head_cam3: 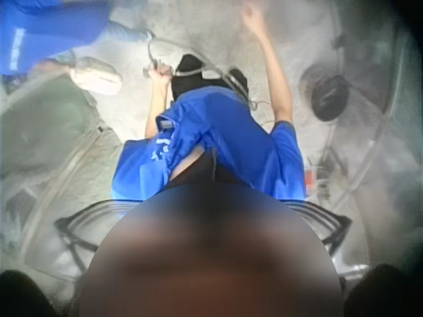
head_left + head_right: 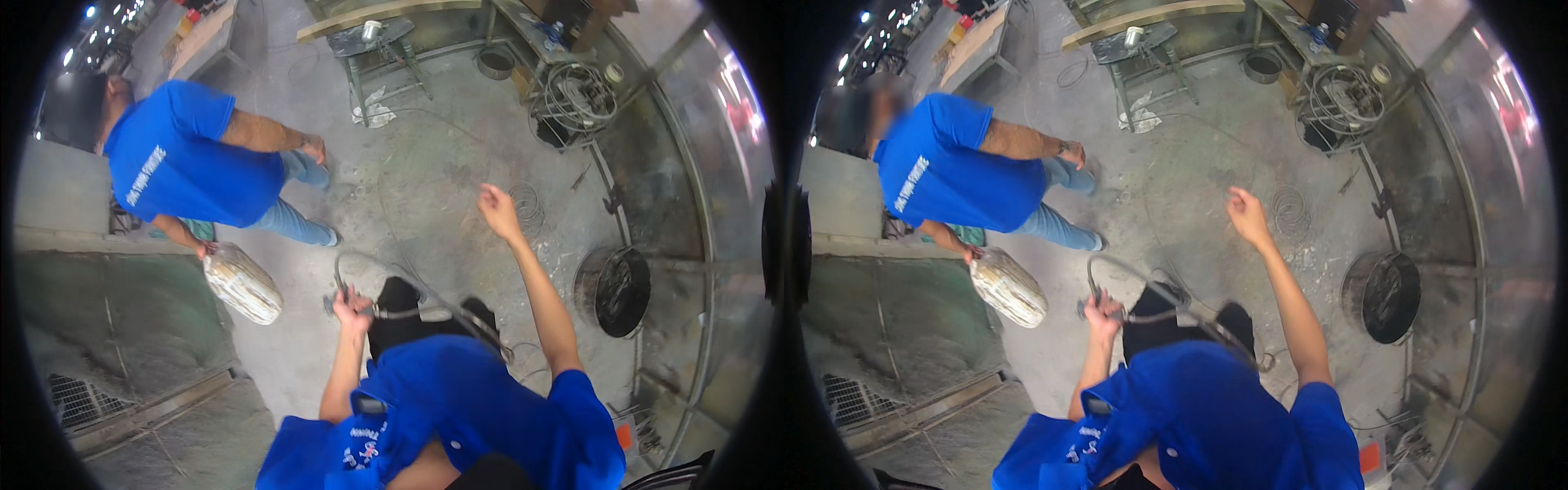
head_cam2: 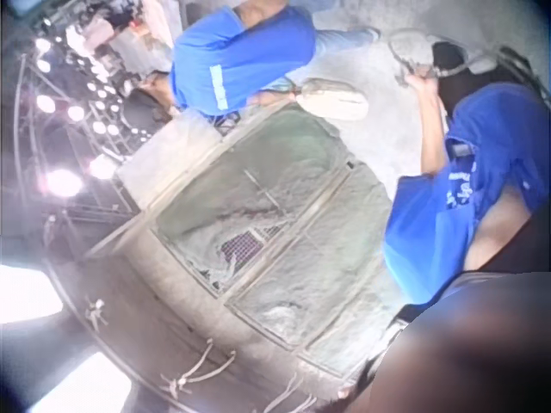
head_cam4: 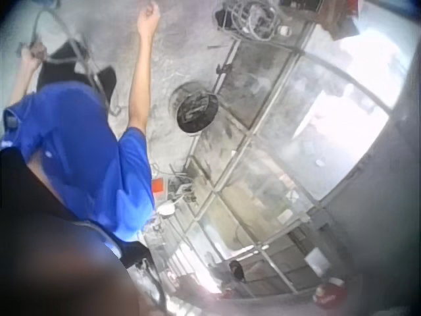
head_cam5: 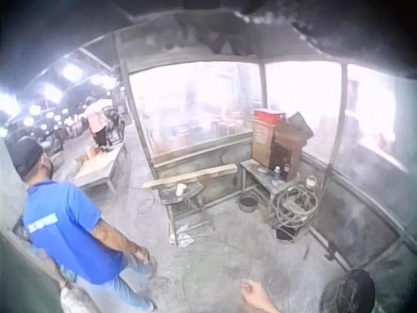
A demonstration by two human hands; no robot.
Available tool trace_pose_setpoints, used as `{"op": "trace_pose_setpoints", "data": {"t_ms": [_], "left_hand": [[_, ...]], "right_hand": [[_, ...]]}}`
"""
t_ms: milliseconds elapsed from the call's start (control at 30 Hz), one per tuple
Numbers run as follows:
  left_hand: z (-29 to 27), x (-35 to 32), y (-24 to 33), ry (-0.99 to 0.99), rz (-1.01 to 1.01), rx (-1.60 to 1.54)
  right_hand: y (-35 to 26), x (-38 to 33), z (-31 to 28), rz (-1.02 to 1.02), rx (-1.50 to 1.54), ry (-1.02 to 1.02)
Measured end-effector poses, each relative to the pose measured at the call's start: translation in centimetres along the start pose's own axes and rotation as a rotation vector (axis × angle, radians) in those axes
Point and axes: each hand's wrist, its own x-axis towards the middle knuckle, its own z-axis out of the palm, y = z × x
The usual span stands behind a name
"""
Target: The person holds a black metal chair frame and uses a spray gun to apply black paint to its legs and seat. The person rotates the chair to cover multiple sides, then sets it down and walks to a table to retrieve a paint can.
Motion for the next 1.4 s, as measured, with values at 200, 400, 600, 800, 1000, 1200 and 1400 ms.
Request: {"op": "trace_pose_setpoints", "data": {"t_ms": [200,400,600,800,1000,1200,1400], "left_hand": [[17.8,7.0,3.4,-0.145,0.046,-0.007],[29.3,13.5,5.7,-0.181,0.120,-0.185],[35.4,19.6,3.5,0.275,0.302,-0.243],[45.2,16.3,0.2,0.561,0.274,-0.351],[51.2,17.6,-0.3,0.448,0.293,-0.224],[55.1,19.3,-1.5,0.433,0.259,-0.284],[55.5,20.4,-3.5,0.428,0.285,-0.380]], "right_hand": [[-4.6,20.5,7.3,0.018,-0.071,-0.054],[1.1,54.2,22.0,0.012,-0.099,-0.057],[11.4,80.5,34.3,-0.065,-0.476,0.039],[13.8,83.2,32.5,0.089,-0.130,-0.427],[8.5,82.4,33.2,0.170,-0.201,-0.487],[2.4,83.5,31.0,-0.032,-0.195,-0.512],[-5.2,93.5,30.1,-0.428,-0.349,-0.661]]}}
